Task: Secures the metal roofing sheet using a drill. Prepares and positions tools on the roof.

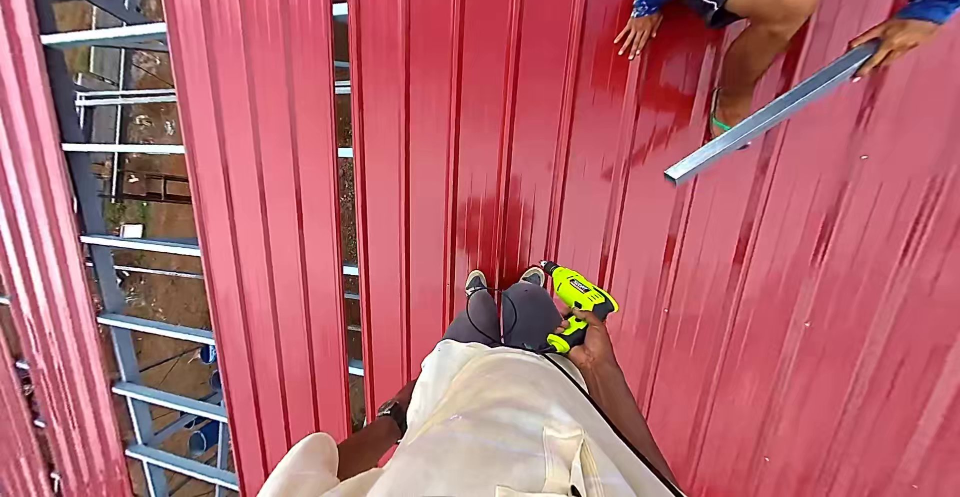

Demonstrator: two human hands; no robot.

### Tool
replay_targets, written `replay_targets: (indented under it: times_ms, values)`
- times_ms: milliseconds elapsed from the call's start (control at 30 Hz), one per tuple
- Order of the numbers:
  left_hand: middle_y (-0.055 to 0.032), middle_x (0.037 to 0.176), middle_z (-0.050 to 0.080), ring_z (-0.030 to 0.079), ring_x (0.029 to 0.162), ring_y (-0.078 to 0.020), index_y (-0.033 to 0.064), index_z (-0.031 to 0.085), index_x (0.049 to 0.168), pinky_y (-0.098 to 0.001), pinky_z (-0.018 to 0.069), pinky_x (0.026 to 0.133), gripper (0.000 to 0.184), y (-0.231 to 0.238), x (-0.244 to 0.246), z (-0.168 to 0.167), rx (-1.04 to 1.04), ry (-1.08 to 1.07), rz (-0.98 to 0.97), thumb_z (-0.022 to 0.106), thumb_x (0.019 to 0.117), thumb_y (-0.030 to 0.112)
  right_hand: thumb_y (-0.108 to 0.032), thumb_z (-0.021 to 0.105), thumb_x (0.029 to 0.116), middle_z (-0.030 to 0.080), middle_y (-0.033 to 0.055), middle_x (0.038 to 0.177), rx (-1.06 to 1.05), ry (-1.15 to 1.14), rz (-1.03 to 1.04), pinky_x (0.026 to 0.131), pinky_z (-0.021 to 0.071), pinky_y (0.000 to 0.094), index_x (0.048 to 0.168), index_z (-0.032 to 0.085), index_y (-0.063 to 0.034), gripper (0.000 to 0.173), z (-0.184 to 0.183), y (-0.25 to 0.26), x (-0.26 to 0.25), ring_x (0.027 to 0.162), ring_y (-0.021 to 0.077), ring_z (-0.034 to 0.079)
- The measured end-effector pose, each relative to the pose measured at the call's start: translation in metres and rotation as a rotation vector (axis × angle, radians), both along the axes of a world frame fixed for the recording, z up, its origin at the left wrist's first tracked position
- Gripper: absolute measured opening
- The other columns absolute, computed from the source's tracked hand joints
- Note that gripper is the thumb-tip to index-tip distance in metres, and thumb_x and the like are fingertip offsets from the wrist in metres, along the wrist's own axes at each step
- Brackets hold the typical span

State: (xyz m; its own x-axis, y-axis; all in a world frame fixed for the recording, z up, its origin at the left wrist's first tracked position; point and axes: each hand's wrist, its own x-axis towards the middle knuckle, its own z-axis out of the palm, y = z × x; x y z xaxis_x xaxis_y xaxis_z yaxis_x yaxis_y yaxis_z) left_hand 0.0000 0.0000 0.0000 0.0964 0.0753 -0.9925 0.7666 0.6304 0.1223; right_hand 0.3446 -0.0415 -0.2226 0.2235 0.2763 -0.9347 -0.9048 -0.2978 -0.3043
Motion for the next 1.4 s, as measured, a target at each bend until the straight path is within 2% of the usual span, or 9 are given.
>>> replay_targets:
  times_ms: [100,167,300,433,600,933,1100,1267,1400]
  values:
    - [-0.0195,0.139,0.058,0.057,0.128,-0.0222,-0.0005,0.047,0.147,-0.0365,0.0462,0.108,0.04,-0.057,-0.015,-0.091,0.065,0.022,0.294,0.037,0.1127,0.019,-0.014,0.051,0.098,0.065,0.0115,0.086,0.006,0.013,-0.018,0.047,0.053,0.0356,0.107,0.056,-0.0069,0.012,0.0,-0.001,0.017,0.054,0.0186,0.057]
    - [-0.0181,0.134,0.063,0.059,0.125,-0.02,-0.0018,0.052,0.141,-0.0345,0.0469,0.109,0.039,-0.077,-0.025,-0.12,0.175,-0.046,0.151,0.046,0.1084,0.019,-0.013,0.052,0.0976,0.066,0.0119,0.087,-0.003,0.023,-0.019,0.047,0.0531,0.036,0.109,0.057,-0.0071,0.014,0.0,-0.005,0.029,0.054,0.0192,0.058]
    - [-0.0123,0.119,0.072,0.066,0.115,-0.0211,0.006,0.069,0.125,-0.043,0.05,0.106,0.04,-0.072,-0.019,-0.131,0.422,-0.178,-0.304,0.066,0.0944,0.032,-0.012,0.053,0.097,0.066,0.012,0.086,0.003,0.02,-0.016,0.046,0.0529,0.0367,0.108,0.057,-0.0062,0.013,0.001,-0.009,0.054,0.053,0.0191,0.057]
    - [-0.0163,0.116,0.072,0.069,0.109,-0.0307,0.0058,0.068,0.125,-0.0541,0.0516,0.1,0.038,-0.03,0.015,-0.097,0.325,-0.143,-0.623,0.068,0.0938,0.028,-0.012,0.053,0.098,0.066,0.0117,0.087,0.013,0.006,-0.016,0.046,0.0526,0.0349,0.11,0.057,-0.0062,0.014,0.005,-0.011,0.079,0.054,0.0183,0.058]
    - [-0.0088,0.08,0.073,0.07,0.064,-0.0204,0.0075,0.072,0.101,-0.0426,0.0599,0.066,0.018,0.017,0.043,-0.079,0.069,-0.027,-0.538,0.067,0.0957,0.024,-0.012,0.053,0.0992,0.067,0.0123,0.088,0.019,-0.048,0.012,0.047,0.0531,0.0352,0.114,0.056,-0.0051,0.017,0.021,-0.008,0.11,0.054,0.0187,0.058]
    - [-0.0138,0.114,0.072,0.069,0.103,-0.0307,0.0151,0.07,0.13,-0.0569,0.0524,0.097,0.033,0.162,0.063,-0.051,0.197,0.101,-0.816,0.052,0.1025,0.015,-0.013,0.054,0.0995,0.068,0.0134,0.09,-0.016,-0.057,-0.023,0.048,0.0539,0.0353,0.114,0.056,-0.0048,0.017,0.005,0.039,0.155,0.056,0.0195,0.06]
    - [-0.008,0.088,0.071,0.065,0.065,-0.0164,0.0062,0.071,0.113,-0.0328,0.0567,0.059,0.022,0.291,0.138,-0.09,0.47,-0.222,-0.126,0.053,0.1008,0.01,-0.013,0.056,0.0986,0.068,0.0128,0.092,-0.012,-0.055,-0.09,0.048,0.0543,0.0356,0.116,0.057,-0.0048,0.02,-0.006,0.078,0.162,0.057,0.0193,0.06]
    - [-0.0169,0.098,0.072,0.07,0.08,-0.0208,-0.0074,0.065,0.118,-0.0356,0.0606,0.077,0.022,0.372,0.267,-0.192,0.286,-0.496,0.511,0.055,0.1007,0.001,-0.012,0.054,0.0982,0.068,0.0129,0.094,0.066,-0.036,-0.176,0.047,0.0544,0.033,0.12,0.057,-0.0036,0.023,-0.024,0.12,0.166,0.055,0.0173,0.06]
    - [-0.0154,0.11,0.07,0.071,0.09,-0.0196,-0.0036,0.062,0.127,-0.0357,0.0597,0.087,0.028,0.381,0.339,-0.262,0.186,-0.599,0.663,0.052,0.1011,-0.001,-0.011,0.052,0.0979,0.068,0.0121,0.096,0.192,-0.03,-0.19,0.049,0.0554,0.032,0.121,0.058,-0.0024,0.026,-0.035,0.133,0.163,0.056,0.0156,0.06]
